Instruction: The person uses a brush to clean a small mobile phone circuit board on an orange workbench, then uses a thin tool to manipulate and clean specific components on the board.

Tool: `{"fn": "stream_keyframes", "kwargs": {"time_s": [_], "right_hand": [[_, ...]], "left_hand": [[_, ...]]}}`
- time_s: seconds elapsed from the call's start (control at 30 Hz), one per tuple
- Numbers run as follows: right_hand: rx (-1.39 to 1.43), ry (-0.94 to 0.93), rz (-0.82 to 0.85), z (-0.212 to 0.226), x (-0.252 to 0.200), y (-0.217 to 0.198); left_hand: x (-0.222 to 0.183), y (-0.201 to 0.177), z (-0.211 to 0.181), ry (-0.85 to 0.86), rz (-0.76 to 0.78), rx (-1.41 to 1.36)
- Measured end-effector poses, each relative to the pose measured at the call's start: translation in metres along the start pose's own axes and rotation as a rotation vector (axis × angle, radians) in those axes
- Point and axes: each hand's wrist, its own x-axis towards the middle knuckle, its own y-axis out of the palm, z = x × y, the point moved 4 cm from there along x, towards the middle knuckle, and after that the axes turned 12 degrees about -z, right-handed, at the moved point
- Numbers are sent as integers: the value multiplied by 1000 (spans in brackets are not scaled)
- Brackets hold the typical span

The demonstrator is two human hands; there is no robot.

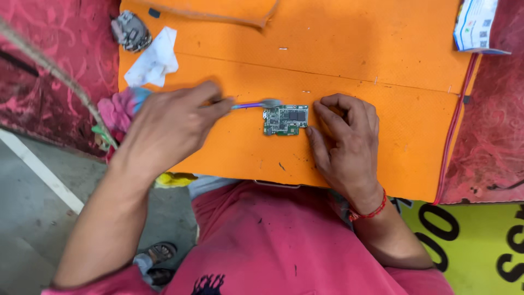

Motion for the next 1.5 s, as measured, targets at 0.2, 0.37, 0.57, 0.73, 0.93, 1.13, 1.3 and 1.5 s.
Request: {"fn": "stream_keyframes", "kwargs": {"time_s": [0.2, 0.37, 0.57, 0.73, 0.93, 1.13, 1.3, 1.5], "right_hand": [[17, 22, 1, -4, -6, 1], [228, 110, -74, -9, -7, -8], [560, -52, 21, 32, -25, -14], [388, 97, 98, 25, -58, -14], [305, 41, 170, 18, -86, -41], [628, 400, 211, 19, -97, -51], [-129, 40, 175, 21, -46, -42], [-206, 228, 454, 47, -38, -24]], "left_hand": [[16, 31, -31, 158, 54, 103], [10, 11, -41, -155, -278, -242], [-22, 43, -96, -295, -461, -1128], [-33, 63, -99, -396, -450, -1512], [-49, 70, -72, -458, -367, -1419], [-30, 56, -76, -187, -305, -1092], [-8, 33, -51, -127, -379, -23], [-10, 38, -40, -150, -315, -134]]}}
